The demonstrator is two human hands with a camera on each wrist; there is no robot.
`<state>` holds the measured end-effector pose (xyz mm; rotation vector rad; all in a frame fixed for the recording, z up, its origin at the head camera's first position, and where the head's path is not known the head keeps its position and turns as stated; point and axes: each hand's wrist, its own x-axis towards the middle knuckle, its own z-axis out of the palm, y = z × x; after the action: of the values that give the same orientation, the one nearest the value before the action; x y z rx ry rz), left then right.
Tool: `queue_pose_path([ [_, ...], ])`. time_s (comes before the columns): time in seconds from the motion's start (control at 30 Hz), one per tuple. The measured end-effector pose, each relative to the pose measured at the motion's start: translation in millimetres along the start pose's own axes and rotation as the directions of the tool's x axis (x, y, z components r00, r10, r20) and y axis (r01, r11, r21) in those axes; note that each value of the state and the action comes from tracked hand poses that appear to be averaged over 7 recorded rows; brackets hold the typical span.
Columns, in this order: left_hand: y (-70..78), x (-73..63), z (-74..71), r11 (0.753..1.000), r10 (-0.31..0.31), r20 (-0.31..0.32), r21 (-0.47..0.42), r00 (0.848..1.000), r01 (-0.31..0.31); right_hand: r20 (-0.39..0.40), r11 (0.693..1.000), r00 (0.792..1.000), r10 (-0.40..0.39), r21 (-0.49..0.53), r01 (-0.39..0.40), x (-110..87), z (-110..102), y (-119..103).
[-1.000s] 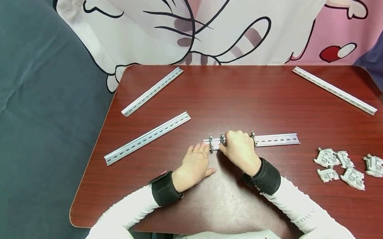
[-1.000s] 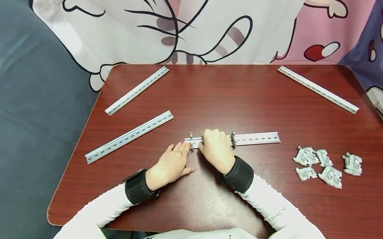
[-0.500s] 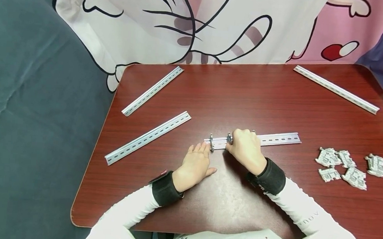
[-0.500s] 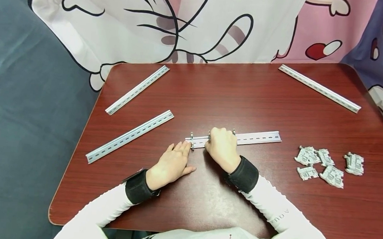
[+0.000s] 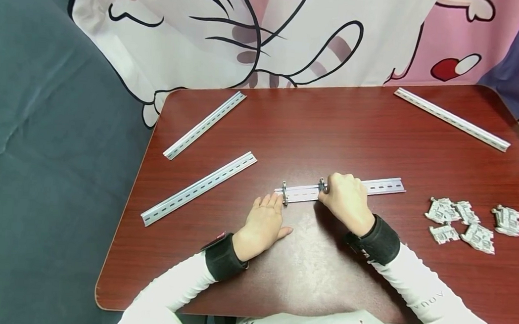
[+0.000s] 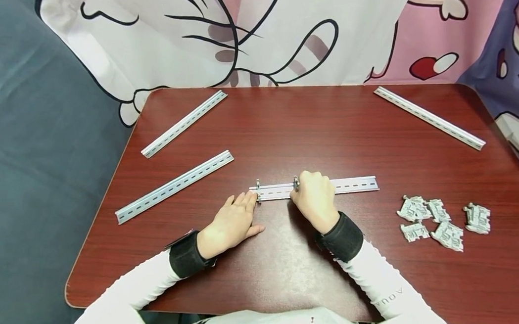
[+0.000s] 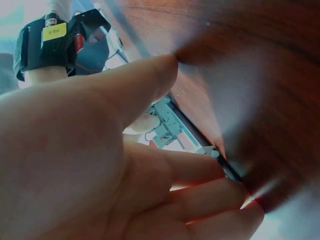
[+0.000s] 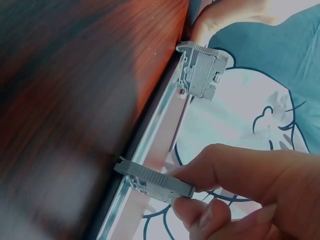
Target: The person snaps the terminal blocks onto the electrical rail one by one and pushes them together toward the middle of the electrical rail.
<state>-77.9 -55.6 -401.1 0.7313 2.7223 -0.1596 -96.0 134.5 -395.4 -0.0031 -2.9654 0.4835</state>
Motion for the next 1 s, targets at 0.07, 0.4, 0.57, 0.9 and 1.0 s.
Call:
queue_pose_path([
  [0.07,0.5,-0.3,0.3,1.000,-0.002,-0.001,-0.005,1.000,0.002,0.000,1.000,1.000,0.003,0.001,-0.003,-0.2,-0.8,1.9],
  [0.4,0.7,1.9,-0.2,1.000,-0.005,0.016,-0.007,1.000,0.005,-0.005,0.999,0.999,0.039,0.010,-0.039,-1.5,-3.9,14.1],
  [0.57,0.9,1.1,-0.4,1.000,-0.008,0.016,-0.011,1.000,0.008,-0.016,0.999,0.999,0.044,0.004,-0.044,-2.6,-4.2,17.3],
  [0.9,1.1,1.2,0.1,1.000,-0.011,0.011,-0.010,1.000,0.011,-0.037,0.998,0.997,0.068,0.018,-0.068,-3.9,-7.2,19.3],
  [1.0,0.9,1.2,-0.2,1.000,-0.011,0.015,-0.014,1.000,0.011,-0.037,0.996,0.996,0.085,0.029,-0.084,-4.3,-7.6,20.2],
])
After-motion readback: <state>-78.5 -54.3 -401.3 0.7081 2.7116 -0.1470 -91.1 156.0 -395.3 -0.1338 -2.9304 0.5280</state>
